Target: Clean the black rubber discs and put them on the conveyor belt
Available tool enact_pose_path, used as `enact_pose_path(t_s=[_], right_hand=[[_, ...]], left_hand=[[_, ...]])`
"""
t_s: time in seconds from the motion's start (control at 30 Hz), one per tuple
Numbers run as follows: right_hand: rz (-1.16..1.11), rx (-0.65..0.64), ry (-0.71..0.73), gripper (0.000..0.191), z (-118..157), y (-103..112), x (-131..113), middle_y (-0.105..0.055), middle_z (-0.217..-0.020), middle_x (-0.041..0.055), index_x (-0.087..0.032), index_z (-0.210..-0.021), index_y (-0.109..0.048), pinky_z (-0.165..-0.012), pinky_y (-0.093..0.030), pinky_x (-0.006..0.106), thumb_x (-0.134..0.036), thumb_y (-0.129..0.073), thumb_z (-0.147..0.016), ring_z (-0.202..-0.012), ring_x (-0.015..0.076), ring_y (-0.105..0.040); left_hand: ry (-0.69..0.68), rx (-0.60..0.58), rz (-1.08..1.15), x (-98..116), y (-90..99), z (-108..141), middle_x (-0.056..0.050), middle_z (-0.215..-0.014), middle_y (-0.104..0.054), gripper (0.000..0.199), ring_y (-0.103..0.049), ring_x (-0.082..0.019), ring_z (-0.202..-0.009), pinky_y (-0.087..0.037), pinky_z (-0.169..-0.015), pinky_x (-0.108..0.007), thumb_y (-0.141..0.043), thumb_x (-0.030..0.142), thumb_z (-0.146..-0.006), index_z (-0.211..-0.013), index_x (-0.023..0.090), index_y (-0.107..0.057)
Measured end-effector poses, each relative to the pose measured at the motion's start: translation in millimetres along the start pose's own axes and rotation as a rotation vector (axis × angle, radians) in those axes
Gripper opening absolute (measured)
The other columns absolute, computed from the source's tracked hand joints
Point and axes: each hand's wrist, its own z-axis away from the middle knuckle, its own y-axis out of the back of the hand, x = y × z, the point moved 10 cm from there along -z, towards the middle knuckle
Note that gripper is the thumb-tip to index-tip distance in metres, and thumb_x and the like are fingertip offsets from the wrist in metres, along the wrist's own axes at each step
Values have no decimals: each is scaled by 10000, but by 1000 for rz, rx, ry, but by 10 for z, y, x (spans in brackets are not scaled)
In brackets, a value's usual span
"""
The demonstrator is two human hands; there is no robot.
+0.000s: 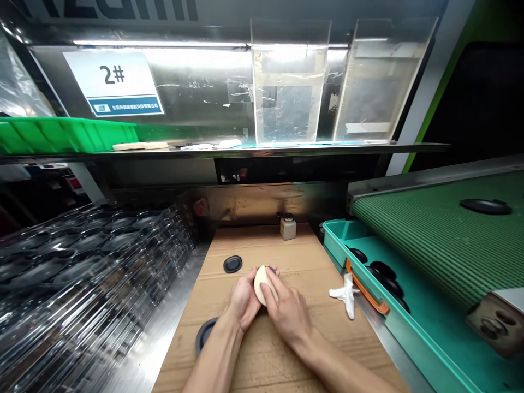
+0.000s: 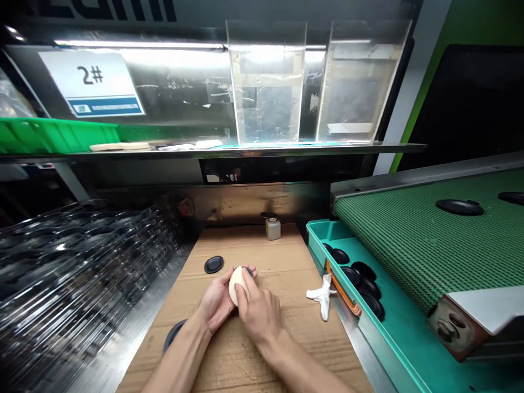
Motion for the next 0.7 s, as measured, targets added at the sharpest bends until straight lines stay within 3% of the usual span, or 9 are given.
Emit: enact_pose_path(t_s=[0.17,0.3,0.47,0.63,0.7], right_hand=[[-270,180,-134,501,-240,207,365,-643,-1128,82,-222,-1280,-566,-860,-469,317,-526,-409,-914,-1039,236,-607],[-524,229,-129,562,-267,343,485,-662,-1042,105,-144,-1271,-545,-798,-488,296,-549,-445,-895,-946,219,-625],[-464,179,-10,425,-133,373,241,-679,-958,45,-204,-1191,-606,-730,-477,243,-485,-494,-892,-827,168,-634],[-250,86,158,354,-3,243,-94,-633,-1147,12,-257,-1223,-575,-861,-436,238,-369,-480,-900,-1006,167,-610],[-201,24,159,365,31,180,-138,-642,-1121,20,-252,-1234,-553,-818,-441,239,-372,-472,-898,-960,169,-620]], left_hand=[[-42,16,-24,-6,57,-40,-207,-1135,-604,250,-616,-257,-1013,-509,-890,-411,-471,226,-921,-1057,38,-566],[7,-33,72,-36,77,-88,-222,-1181,-575,282,-598,-287,-1052,-512,-851,-427,-418,259,-943,-1075,40,-537],[20,-31,177,-2,77,-81,-119,-1126,-614,264,-611,-243,-999,-498,-883,-439,-512,270,-904,-1112,110,-542],[-8,-62,157,-66,-8,-79,-150,-1115,-609,257,-609,-224,-1007,-481,-935,-367,-495,262,-910,-1075,80,-570],[-20,-61,125,-97,0,-85,-153,-1106,-610,276,-614,-219,-997,-479,-935,-353,-496,276,-910,-1101,90,-567]])
